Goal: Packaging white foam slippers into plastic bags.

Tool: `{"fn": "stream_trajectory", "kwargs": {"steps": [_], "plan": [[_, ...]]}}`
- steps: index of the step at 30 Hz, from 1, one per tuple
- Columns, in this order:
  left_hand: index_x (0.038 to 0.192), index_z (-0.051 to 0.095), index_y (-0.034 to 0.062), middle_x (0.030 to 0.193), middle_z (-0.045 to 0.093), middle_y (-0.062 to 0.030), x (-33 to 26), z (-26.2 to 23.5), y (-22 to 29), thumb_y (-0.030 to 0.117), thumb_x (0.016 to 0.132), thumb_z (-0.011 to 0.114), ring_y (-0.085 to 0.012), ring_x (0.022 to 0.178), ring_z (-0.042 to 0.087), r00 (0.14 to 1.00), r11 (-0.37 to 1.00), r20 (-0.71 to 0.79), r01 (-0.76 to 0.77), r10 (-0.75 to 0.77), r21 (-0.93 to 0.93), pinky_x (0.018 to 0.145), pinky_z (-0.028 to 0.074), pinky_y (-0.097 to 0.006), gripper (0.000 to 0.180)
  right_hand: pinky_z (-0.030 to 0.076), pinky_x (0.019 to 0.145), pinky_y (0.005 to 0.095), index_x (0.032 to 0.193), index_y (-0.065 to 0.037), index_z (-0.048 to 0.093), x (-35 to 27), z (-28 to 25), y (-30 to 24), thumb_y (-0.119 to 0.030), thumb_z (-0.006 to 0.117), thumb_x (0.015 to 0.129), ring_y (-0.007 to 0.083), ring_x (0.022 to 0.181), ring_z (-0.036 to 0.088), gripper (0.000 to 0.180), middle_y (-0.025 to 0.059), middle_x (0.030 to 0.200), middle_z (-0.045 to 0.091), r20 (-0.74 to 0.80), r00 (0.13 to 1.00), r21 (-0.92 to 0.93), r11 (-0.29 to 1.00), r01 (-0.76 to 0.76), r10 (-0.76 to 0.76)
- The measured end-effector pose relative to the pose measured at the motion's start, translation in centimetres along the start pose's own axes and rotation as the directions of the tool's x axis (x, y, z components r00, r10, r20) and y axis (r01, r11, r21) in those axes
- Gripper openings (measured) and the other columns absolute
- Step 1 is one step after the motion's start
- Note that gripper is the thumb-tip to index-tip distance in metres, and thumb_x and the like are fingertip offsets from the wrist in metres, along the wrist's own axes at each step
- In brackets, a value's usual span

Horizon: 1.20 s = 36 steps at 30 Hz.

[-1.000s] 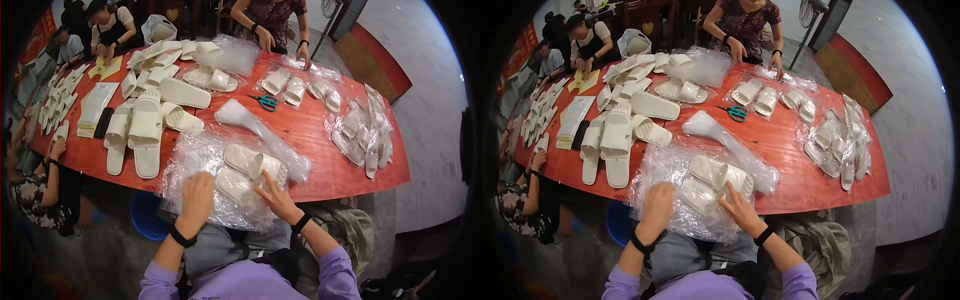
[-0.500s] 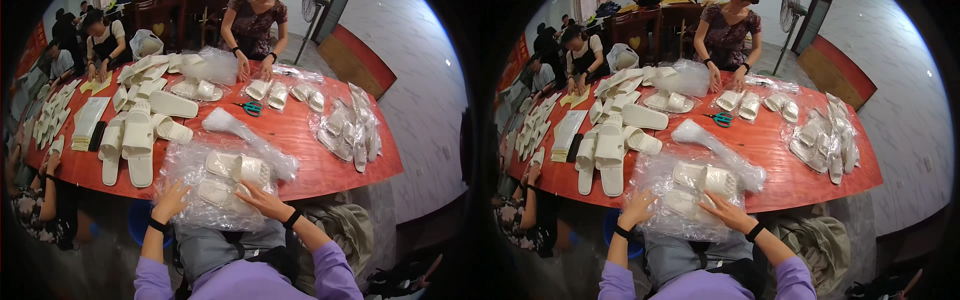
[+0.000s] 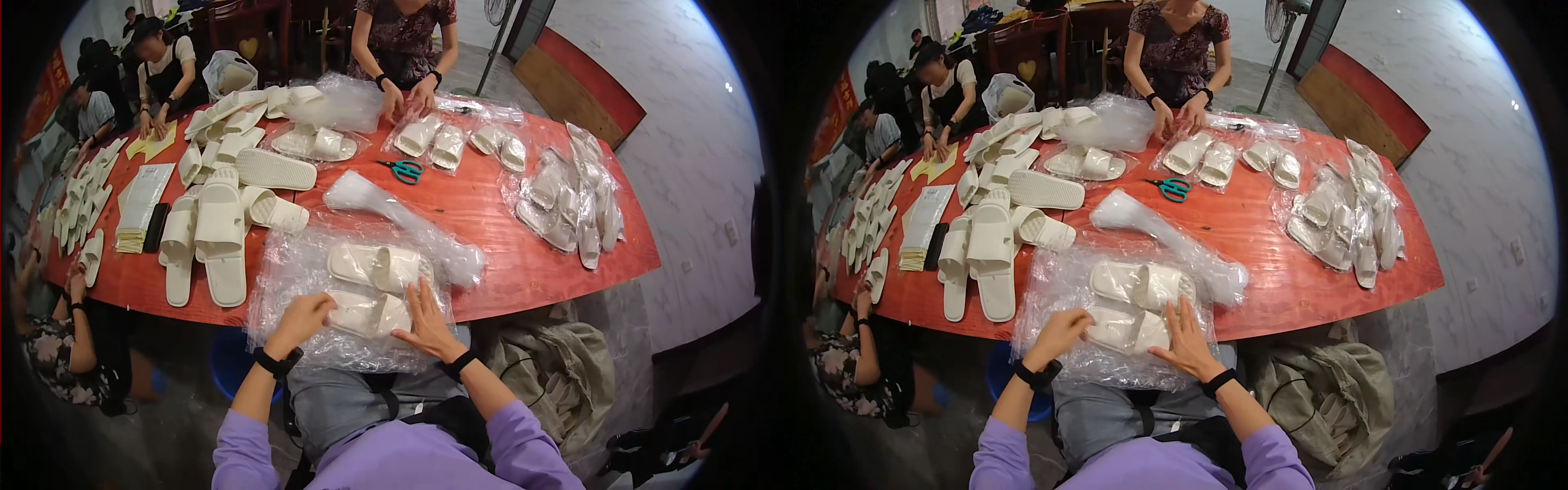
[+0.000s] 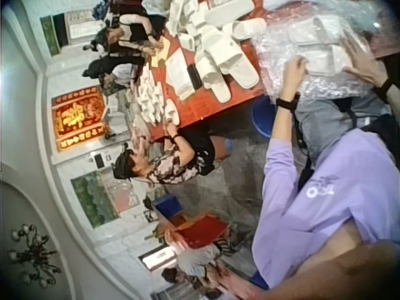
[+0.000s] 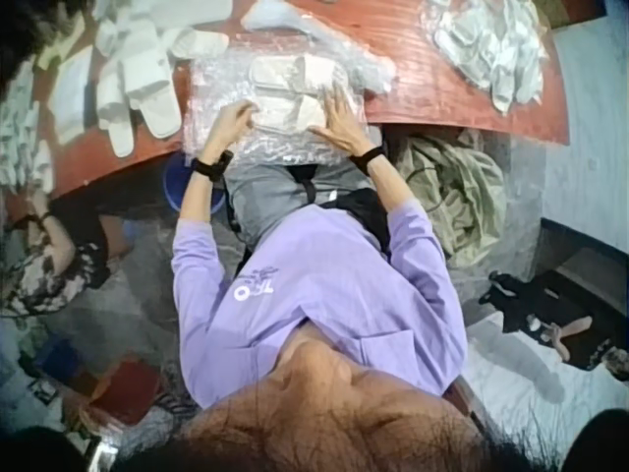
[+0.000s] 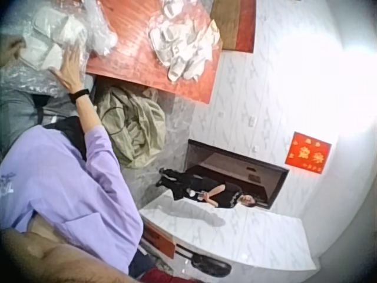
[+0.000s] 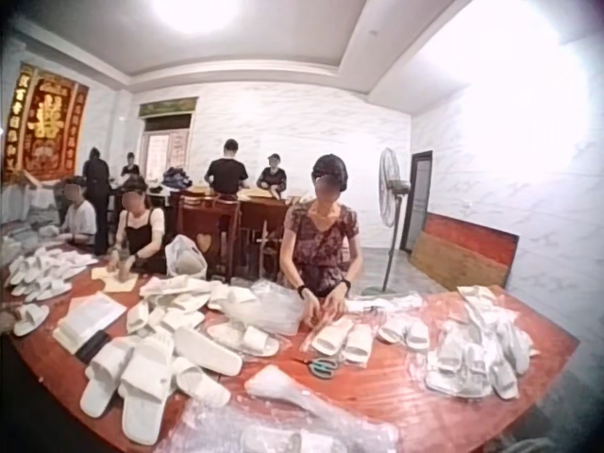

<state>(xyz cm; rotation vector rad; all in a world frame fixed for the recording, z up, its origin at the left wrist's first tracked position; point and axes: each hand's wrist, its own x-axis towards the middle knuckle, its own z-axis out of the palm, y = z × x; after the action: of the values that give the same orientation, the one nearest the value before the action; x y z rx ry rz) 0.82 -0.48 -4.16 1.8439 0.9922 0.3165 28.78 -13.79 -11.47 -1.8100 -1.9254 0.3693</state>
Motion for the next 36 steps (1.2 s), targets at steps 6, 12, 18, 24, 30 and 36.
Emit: {"fn": "stream_trajectory", "kwargs": {"steps": [6,12,18,24,30,36], "plan": [[0.107,0.059,0.0006,0.080,0.065,-0.0040,-1.9,-1.6,-2.9,0.020,0.098,0.049,-0.0149,0.072,0.065,0.971,0.745,0.034,0.203,-0.236,-0.635,0.070,0.054,-0.028,0.024,0.018,0.114,0.0495,0.152,-0.005,0.015,-0.2,-1.1,2.0,-0.064,0.060,0.081,0.0451,0.142,0.016,0.103,0.0309,0.152,0.014,0.024,0.999,-0.115,0.993,-0.023,0.026],[0.121,0.060,0.0020,0.104,0.068,-0.0099,0.7,-2.5,-2.3,0.016,0.094,0.054,-0.0159,0.087,0.066,0.832,0.927,0.533,0.310,-0.157,-0.211,0.076,0.053,-0.027,0.031,0.017,0.113,0.0521,0.151,-0.005,0.016,0.0,-0.8,2.2,-0.068,0.054,0.082,0.0443,0.142,0.017,0.101,0.0301,0.153,0.015,0.019,0.998,-0.117,0.992,0.056,-0.054],[0.120,0.064,0.0082,0.127,0.060,-0.0114,5.8,-1.5,1.9,0.024,0.087,0.066,-0.0267,0.117,0.055,0.826,0.959,0.491,-0.270,0.277,-0.088,0.101,0.041,-0.037,0.036,0.018,0.113,0.0519,0.152,-0.006,0.015,-0.3,-1.0,2.3,-0.069,0.053,0.082,0.0433,0.142,0.017,0.101,0.0286,0.154,0.014,0.028,0.999,-0.131,0.991,0.027,-0.024],[0.122,0.061,0.0109,0.141,0.047,-0.0147,7.9,1.6,-1.8,0.033,0.091,0.058,-0.0332,0.132,0.040,0.571,0.459,0.579,-0.818,0.582,0.346,0.112,0.029,-0.047,0.038,0.018,0.114,0.0506,0.152,-0.007,0.015,-0.5,-1.0,2.6,-0.072,0.051,0.081,0.0422,0.142,0.019,0.102,0.0284,0.154,0.015,0.008,1.000,-0.161,0.987,0.021,-0.020],[0.113,0.063,0.0089,0.149,0.025,-0.0275,9.8,4.4,-1.5,0.033,0.088,0.059,-0.0430,0.140,0.023,0.557,0.496,0.663,-0.812,0.501,0.307,0.112,0.022,-0.055,0.034,0.019,0.114,0.0502,0.152,-0.006,0.017,-0.5,-1.3,1.9,-0.074,0.049,0.080,0.0409,0.142,0.021,0.103,0.0286,0.153,0.017,0.006,1.000,-0.176,0.984,0.011,-0.010],[0.113,0.058,0.0057,0.129,0.050,-0.0197,12.3,8.3,-7.5,0.018,0.081,0.058,-0.0345,0.121,0.047,0.733,0.813,0.562,-0.556,0.382,0.172,0.108,0.030,-0.050,0.034,0.019,0.113,0.0513,0.151,-0.006,0.020,-0.4,-1.1,1.2,-0.074,0.050,0.079,0.0424,0.141,0.021,0.103,0.0297,0.152,0.019,0.003,1.000,-0.190,0.982,-0.007,0.008]]}}
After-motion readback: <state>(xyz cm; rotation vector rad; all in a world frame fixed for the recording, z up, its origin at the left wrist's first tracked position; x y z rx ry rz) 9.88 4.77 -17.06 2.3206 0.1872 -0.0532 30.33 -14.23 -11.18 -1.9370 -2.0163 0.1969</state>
